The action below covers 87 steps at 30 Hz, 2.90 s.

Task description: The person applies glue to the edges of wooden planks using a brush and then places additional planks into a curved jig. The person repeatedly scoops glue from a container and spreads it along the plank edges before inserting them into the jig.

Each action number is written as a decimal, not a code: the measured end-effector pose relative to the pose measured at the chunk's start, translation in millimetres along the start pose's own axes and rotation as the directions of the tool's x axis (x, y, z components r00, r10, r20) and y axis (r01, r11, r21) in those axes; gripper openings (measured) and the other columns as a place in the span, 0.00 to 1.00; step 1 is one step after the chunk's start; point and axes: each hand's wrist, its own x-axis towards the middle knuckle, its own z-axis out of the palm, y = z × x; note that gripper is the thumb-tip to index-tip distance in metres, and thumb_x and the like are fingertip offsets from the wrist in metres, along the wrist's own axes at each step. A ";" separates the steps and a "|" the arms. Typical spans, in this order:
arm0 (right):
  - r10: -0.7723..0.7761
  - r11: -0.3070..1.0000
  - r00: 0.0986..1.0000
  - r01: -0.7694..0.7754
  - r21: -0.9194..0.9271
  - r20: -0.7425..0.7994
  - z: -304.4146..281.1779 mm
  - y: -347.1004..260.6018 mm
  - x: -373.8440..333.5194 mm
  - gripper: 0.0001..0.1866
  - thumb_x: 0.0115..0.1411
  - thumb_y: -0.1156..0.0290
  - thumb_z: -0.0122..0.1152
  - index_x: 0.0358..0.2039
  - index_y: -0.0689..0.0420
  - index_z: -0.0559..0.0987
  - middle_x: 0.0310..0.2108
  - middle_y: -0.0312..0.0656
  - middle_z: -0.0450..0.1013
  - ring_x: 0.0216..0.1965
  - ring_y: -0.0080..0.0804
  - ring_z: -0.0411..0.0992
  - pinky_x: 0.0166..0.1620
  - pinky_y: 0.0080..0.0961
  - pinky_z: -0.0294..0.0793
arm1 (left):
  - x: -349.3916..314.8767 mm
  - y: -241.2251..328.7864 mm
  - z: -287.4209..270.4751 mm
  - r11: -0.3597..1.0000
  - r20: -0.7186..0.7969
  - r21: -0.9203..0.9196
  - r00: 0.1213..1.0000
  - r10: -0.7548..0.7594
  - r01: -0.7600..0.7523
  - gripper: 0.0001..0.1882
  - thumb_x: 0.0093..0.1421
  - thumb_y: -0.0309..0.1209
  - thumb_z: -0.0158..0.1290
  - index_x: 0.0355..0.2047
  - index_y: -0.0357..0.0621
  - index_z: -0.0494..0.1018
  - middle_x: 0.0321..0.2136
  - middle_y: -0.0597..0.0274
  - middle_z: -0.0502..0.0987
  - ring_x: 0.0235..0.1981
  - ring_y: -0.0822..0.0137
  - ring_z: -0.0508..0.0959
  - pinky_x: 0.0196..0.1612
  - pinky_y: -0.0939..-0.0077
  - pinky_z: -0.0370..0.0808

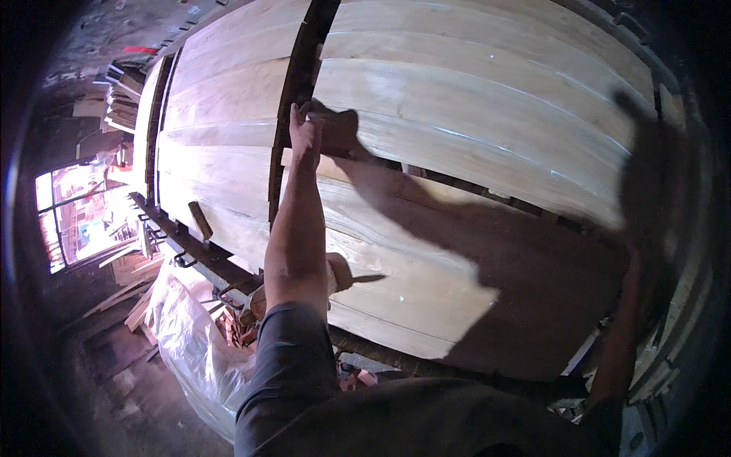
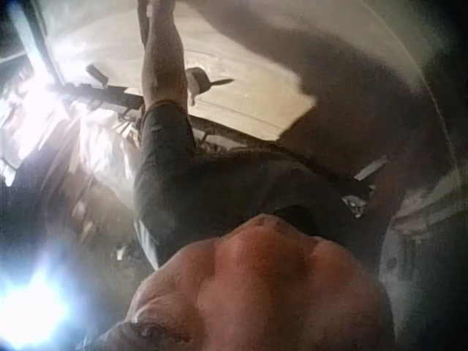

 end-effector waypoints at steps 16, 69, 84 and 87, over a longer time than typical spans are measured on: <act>-0.229 0.973 0.949 0.225 -0.046 -0.215 50.7 -98.4 -32.6 0.28 0.59 0.66 0.60 0.60 0.57 0.70 0.53 0.38 0.70 0.54 0.30 0.66 0.57 0.27 0.64 | -9.4 26.8 30.8 0.999 0.153 -0.020 0.987 0.044 -0.041 0.22 0.51 0.31 0.54 0.48 0.41 0.70 0.37 0.60 0.73 0.40 0.62 0.73 0.47 0.66 0.71; -0.026 0.981 0.951 0.083 -0.173 0.309 8.4 -67.3 -97.8 0.16 0.53 0.66 0.66 0.42 0.57 0.80 0.31 0.32 0.76 0.33 0.28 0.71 0.40 0.28 0.70 | -513.7 120.4 -12.3 0.719 0.517 0.554 0.850 0.098 -0.420 0.29 0.53 0.21 0.51 0.57 0.41 0.64 0.60 0.47 0.64 0.64 0.39 0.58 0.64 0.45 0.57; -0.181 0.974 0.915 0.216 -0.061 0.360 -51.3 -193.7 -205.3 0.28 0.59 0.68 0.61 0.59 0.60 0.68 0.49 0.38 0.72 0.49 0.29 0.69 0.53 0.28 0.68 | -335.3 135.5 175.4 0.464 0.398 -0.576 0.727 -0.560 0.673 0.21 0.64 0.34 0.50 0.51 0.28 0.65 0.35 0.43 0.77 0.35 0.53 0.80 0.38 0.59 0.79; -0.317 0.903 0.815 0.415 -0.108 0.486 -66.9 -182.8 -198.0 0.22 0.61 0.71 0.57 0.55 0.61 0.70 0.45 0.38 0.71 0.45 0.30 0.69 0.52 0.28 0.69 | -309.3 133.5 197.7 0.469 0.341 -0.571 0.714 -0.611 0.674 0.15 0.63 0.35 0.50 0.33 0.31 0.71 0.19 0.46 0.75 0.19 0.52 0.77 0.27 0.57 0.76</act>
